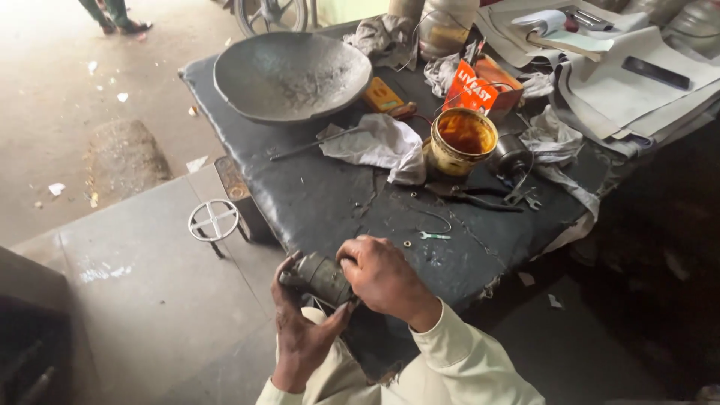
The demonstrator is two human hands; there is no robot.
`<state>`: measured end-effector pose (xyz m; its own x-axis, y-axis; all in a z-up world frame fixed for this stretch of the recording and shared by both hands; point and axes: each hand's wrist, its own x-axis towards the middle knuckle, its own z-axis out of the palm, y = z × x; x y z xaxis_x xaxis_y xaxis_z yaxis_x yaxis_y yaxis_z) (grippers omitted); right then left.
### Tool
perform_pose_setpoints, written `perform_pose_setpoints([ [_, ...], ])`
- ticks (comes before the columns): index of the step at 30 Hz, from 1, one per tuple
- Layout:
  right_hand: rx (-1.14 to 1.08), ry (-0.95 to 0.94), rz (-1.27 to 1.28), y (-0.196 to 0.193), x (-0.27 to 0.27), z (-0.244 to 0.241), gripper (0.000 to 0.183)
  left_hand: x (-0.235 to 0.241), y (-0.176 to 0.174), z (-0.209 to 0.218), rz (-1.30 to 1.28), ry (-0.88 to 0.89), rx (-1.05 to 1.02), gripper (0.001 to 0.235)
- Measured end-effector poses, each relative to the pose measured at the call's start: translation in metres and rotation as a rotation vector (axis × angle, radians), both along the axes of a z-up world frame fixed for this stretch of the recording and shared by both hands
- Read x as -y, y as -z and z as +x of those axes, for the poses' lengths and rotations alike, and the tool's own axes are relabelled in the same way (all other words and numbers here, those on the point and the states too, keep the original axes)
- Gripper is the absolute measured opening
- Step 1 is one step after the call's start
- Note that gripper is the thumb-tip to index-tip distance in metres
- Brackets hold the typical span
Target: The person sits at a cluttered workbench and repairs an automotive starter motor by hand, pulling off the end cap and drive assembly, separating the armature from the housing, handling small screws and washers, and reassembling the components back together on the bench.
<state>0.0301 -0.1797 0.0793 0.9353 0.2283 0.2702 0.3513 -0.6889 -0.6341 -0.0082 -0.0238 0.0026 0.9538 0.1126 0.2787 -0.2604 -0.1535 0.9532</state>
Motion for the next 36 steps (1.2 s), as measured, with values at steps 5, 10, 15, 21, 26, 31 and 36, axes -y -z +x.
perform_pose_setpoints([
  [5, 0.070, -0.164, -0.083, -0.010, 0.008, -0.005, 0.013, 0.003, 0.020, 0.003, -0.036, -0.014, 0.048, 0.107],
  [10, -0.034, -0.107, -0.037, -0.023, 0.006, -0.005, 0.013, 0.006, 0.025, 0.005, -0.157, 0.037, -0.034, 0.112],
  [15, -0.070, -0.134, 0.028, -0.013, 0.012, 0.012, 0.008, 0.006, 0.029, 0.006, -0.155, 0.038, 0.058, 0.110],
  [21, 0.122, 0.116, -0.018, 0.004, 0.077, 0.046, 0.008, 0.005, 0.014, 0.005, -0.037, -0.033, 0.000, 0.107],
  [26, 0.273, 0.197, -0.043, 0.024, 0.119, 0.087, 0.014, 0.004, 0.012, 0.005, -0.087, 0.026, 0.105, 0.106],
  [31, 0.307, 0.120, -0.001, -0.008, 0.091, 0.090, 0.016, -0.002, 0.008, 0.006, -0.079, 0.033, 0.074, 0.106],
  [36, -0.409, -0.091, 0.001, -0.026, 0.028, 0.037, 0.020, -0.006, 0.005, 0.003, -0.031, 0.036, 0.146, 0.103],
])
